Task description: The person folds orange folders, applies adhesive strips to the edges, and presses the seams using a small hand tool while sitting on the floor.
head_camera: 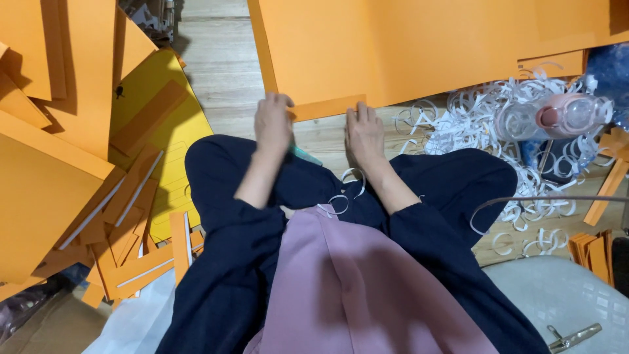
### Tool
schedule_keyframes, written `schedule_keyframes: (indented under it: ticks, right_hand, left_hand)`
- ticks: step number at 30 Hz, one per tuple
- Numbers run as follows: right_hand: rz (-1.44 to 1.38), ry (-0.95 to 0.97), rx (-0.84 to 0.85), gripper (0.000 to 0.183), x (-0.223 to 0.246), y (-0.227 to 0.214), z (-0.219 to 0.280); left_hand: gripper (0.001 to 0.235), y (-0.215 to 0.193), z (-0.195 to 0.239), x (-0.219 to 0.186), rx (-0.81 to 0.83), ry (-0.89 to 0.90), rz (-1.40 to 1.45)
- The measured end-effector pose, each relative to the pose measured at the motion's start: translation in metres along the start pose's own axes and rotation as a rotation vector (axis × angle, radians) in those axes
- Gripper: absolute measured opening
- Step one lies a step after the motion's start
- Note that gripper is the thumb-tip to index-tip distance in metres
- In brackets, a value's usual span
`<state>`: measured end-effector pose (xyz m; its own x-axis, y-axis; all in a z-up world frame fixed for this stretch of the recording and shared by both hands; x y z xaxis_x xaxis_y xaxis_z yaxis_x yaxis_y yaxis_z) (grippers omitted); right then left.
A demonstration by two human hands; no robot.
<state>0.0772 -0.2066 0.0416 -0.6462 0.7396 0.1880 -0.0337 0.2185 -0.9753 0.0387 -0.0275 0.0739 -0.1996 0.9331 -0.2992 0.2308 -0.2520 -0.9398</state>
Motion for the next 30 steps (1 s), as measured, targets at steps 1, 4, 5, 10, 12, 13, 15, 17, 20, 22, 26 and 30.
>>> schedule_keyframes:
  ticks: [1, 4, 5, 10, 12, 13, 15, 17, 20, 22, 26, 30]
  right_hand:
    - [-0.11, -0.045, -0.067, 0.024, 0.013, -0.01, 0.0]
    - [-0.306, -0.076, -0.002, 0.013, 0.054, -0.003, -0.005]
    - [-0.395, -0.054, 0.139, 0.011, 0.07, 0.011, -0.003]
    - [-0.465, 0.013, 0.338, 0.024, 0.086, 0.05, 0.001]
    - [-0.449, 0.007, 0.366, 0.027, 0.085, 0.047, -0.003]
    - [-0.462, 0.02, 0.45, 0.032, 0.086, 0.044, -0.003]
    - [-0.469, 0.034, 0.532, 0.036, 0.084, 0.036, -0.004]
    - [-0.475, 0.043, 0.589, 0.047, 0.088, 0.03, -0.001]
    - [-0.576, 0.081, 0.569, 0.039, 0.083, 0.034, -0.004]
    - [-0.623, 0.123, 0.58, 0.037, 0.076, 0.027, -0.005]
    - [-0.678, 0.132, 0.553, 0.03, 0.075, 0.012, -0.006]
    - [-0.619, 0.112, 0.453, 0.031, 0.083, 0.008, -0.01]
  left_hand:
    - [0.013, 0.015, -0.003, 0.019, 0.096, -0.074, 0.078]
    - [0.013, 0.07, -0.015, 0.056, 0.263, -0.169, 0.183]
    - [0.016, 0.094, -0.015, 0.065, 0.347, -0.19, 0.21]
    - [0.019, 0.109, -0.023, 0.07, 0.447, -0.208, 0.153]
    - [0.019, 0.104, -0.023, 0.069, 0.489, -0.236, 0.17]
    - [0.018, 0.104, -0.023, 0.07, 0.503, -0.242, 0.16]
    - [0.018, 0.108, -0.027, 0.069, 0.514, -0.244, 0.154]
    - [0.02, 0.115, -0.024, 0.074, 0.548, -0.277, 0.133]
    - [0.024, 0.091, -0.023, 0.062, 0.579, -0.282, 0.171]
    - [0.023, 0.087, -0.025, 0.06, 0.573, -0.288, 0.17]
    - [0.022, 0.088, -0.025, 0.06, 0.582, -0.293, 0.158]
    - [0.023, 0.092, -0.024, 0.062, 0.584, -0.314, 0.167]
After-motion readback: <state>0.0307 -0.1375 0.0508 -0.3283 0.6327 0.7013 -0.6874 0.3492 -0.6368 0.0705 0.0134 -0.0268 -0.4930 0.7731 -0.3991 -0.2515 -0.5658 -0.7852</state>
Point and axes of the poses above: each hand's wrist, its own z-axis away from the middle knuckle, its own y-axis out of the palm, x = y × z, the point moved 7 cm from there along -z, towards the middle knuckle, and after that the axes turned 12 degrees about -z, right-handed, at the moved point
